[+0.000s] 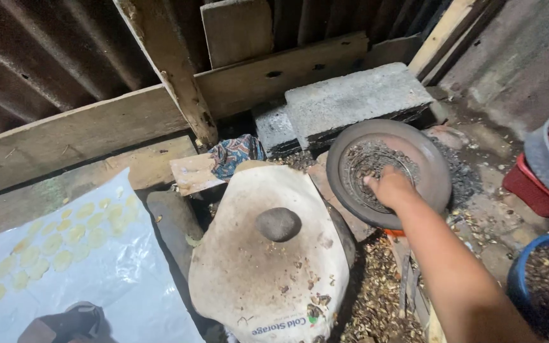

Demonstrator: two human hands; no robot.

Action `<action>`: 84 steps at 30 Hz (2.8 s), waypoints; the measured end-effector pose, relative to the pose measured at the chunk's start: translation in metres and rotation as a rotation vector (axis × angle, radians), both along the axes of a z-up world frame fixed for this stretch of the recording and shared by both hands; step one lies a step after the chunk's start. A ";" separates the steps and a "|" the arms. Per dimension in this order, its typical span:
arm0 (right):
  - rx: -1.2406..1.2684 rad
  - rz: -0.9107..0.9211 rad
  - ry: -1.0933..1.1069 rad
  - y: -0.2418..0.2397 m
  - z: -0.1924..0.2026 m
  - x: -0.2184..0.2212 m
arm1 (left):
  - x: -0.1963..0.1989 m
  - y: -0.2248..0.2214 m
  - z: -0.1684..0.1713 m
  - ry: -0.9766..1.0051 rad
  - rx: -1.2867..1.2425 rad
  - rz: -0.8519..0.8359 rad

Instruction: Cracking nuts with a stone and flattening food discs with a hammer in a manual production setup

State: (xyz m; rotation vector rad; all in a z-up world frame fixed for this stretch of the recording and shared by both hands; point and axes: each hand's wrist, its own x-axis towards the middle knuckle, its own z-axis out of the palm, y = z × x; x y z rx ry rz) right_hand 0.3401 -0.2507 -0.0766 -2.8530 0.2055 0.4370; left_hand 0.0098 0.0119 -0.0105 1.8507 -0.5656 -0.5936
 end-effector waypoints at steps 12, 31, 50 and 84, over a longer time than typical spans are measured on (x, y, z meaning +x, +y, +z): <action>-0.035 -0.012 0.119 0.065 0.051 -0.014 | 0.048 0.034 0.058 0.294 -0.085 0.245; 0.199 0.559 0.011 0.191 0.167 -0.141 | 0.077 0.069 0.022 1.084 -1.290 1.141; 1.059 -0.288 0.232 0.130 0.106 -0.216 | 0.085 0.090 -0.031 -0.480 0.469 0.583; 0.224 0.328 0.117 0.185 0.123 -0.210 | 0.062 0.102 -0.027 -0.591 0.406 0.905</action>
